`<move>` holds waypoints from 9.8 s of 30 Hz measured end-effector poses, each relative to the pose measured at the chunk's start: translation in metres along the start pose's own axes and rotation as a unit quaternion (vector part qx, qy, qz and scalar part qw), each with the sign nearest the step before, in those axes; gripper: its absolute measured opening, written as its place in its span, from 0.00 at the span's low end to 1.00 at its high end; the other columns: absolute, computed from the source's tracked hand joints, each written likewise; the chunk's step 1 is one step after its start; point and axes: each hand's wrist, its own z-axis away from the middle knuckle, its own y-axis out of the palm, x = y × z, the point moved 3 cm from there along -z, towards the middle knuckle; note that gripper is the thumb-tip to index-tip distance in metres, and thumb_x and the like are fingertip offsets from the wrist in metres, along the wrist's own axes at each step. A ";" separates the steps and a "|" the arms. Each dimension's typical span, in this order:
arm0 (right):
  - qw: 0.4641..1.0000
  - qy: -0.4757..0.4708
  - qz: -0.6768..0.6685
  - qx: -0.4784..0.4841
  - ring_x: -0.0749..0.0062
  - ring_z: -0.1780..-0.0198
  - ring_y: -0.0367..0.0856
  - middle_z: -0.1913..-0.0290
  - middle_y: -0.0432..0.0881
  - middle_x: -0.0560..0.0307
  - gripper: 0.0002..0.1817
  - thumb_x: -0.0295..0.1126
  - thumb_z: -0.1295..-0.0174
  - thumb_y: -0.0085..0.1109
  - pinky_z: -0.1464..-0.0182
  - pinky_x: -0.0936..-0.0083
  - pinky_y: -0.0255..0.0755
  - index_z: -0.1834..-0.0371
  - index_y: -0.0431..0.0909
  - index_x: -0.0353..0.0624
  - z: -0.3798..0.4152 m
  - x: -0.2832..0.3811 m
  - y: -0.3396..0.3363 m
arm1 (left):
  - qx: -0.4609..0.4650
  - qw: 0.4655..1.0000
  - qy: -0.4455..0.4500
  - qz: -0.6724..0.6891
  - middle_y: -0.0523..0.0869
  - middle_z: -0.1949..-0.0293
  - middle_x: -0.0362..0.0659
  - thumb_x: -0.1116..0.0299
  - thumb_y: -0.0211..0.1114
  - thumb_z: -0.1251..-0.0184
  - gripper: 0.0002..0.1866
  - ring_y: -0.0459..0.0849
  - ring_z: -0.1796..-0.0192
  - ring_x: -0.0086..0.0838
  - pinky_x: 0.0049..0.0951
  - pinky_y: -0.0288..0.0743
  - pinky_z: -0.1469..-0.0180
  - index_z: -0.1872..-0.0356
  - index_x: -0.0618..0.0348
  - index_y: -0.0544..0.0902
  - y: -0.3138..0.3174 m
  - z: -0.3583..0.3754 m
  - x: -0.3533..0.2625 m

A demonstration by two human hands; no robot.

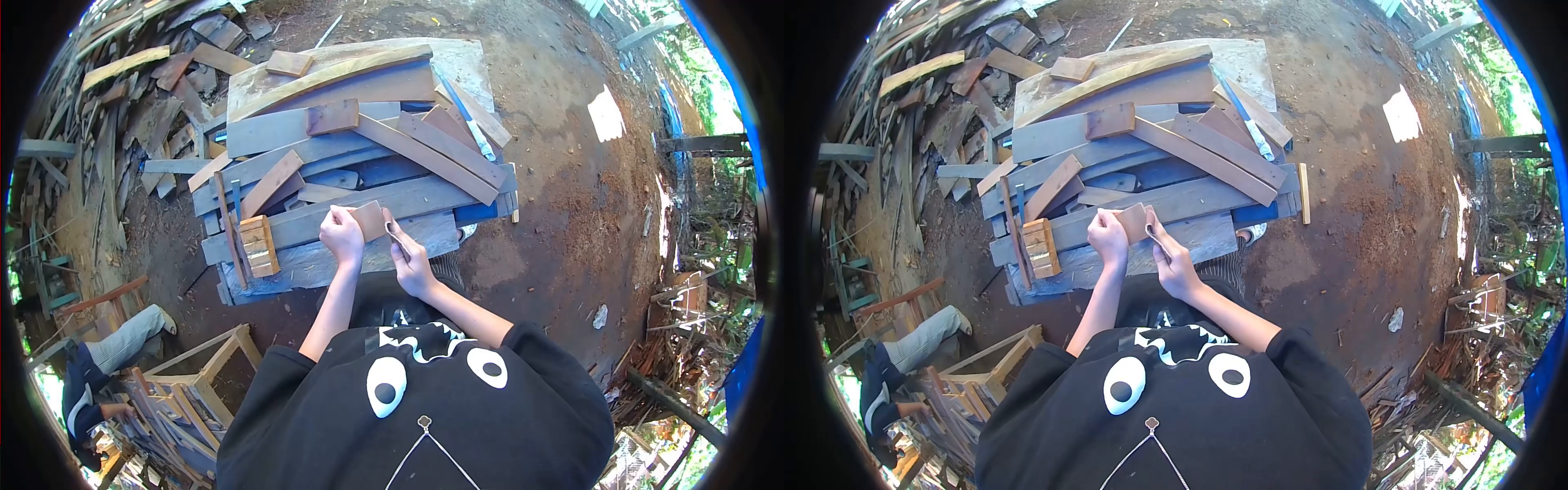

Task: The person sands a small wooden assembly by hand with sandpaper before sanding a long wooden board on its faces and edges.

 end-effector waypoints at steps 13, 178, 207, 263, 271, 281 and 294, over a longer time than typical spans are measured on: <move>0.997 -0.034 0.066 -0.005 0.60 0.35 0.61 0.37 0.63 0.45 0.24 0.20 0.39 0.39 0.38 0.76 0.57 0.37 0.58 0.35 0.009 -0.001 -0.001 | 0.006 1.000 0.025 -0.009 0.80 0.84 0.50 0.66 0.46 0.35 0.20 0.80 0.79 0.36 0.33 0.70 0.73 0.80 0.64 0.81 -0.001 0.002 -0.002; 0.930 -0.130 0.335 0.080 0.49 0.35 0.59 0.37 0.61 0.38 0.28 0.15 0.54 0.45 0.37 0.63 0.58 0.43 0.63 0.26 -0.017 0.020 0.003 | 0.081 0.993 -0.021 0.080 0.80 0.78 0.52 0.65 0.42 0.36 0.20 0.80 0.72 0.38 0.35 0.69 0.67 0.79 0.66 0.78 0.008 -0.009 0.031; 0.995 0.023 0.044 0.084 0.54 0.31 0.47 0.31 0.46 0.40 0.37 0.45 0.37 0.43 0.32 0.66 0.43 0.31 0.42 0.37 -0.033 0.000 0.002 | 0.056 0.995 -0.038 0.075 0.79 0.79 0.52 0.67 0.43 0.38 0.18 0.78 0.74 0.37 0.35 0.69 0.68 0.80 0.66 0.77 0.006 -0.009 0.017; 0.940 0.315 0.095 0.092 0.67 0.79 0.75 0.84 0.75 0.52 0.36 0.57 0.34 0.27 0.71 0.72 0.69 0.72 0.76 0.34 -0.114 -0.032 0.027 | 0.029 1.000 0.008 -0.002 0.80 0.80 0.52 0.66 0.42 0.36 0.20 0.80 0.73 0.41 0.36 0.70 0.67 0.80 0.65 0.78 0.007 -0.008 0.019; 0.918 0.356 0.136 0.113 0.56 0.67 0.80 0.77 0.79 0.44 0.41 0.61 0.36 0.22 0.59 0.65 0.70 0.77 0.76 0.34 -0.053 -0.040 0.005 | 0.030 0.999 0.012 -0.014 0.81 0.79 0.53 0.66 0.42 0.37 0.20 0.80 0.73 0.42 0.37 0.70 0.67 0.80 0.66 0.78 0.009 -0.011 0.015; 0.930 0.309 0.166 0.107 0.68 0.87 0.72 0.93 0.70 0.55 0.45 0.62 0.37 0.11 0.76 0.74 0.68 0.95 0.68 0.40 -0.068 -0.023 0.008 | 0.021 1.000 0.022 -0.003 0.80 0.80 0.54 0.66 0.42 0.36 0.20 0.80 0.73 0.42 0.37 0.70 0.67 0.79 0.66 0.79 0.009 -0.010 0.018; 0.900 0.360 0.126 0.208 0.66 0.84 0.74 0.92 0.70 0.53 0.40 0.58 0.35 0.19 0.71 0.74 0.70 0.76 0.76 0.33 -0.118 -0.031 0.010 | -0.004 1.000 0.027 -0.014 0.79 0.78 0.58 0.70 0.45 0.41 0.16 0.79 0.72 0.52 0.45 0.69 0.67 0.82 0.67 0.77 0.013 -0.015 0.005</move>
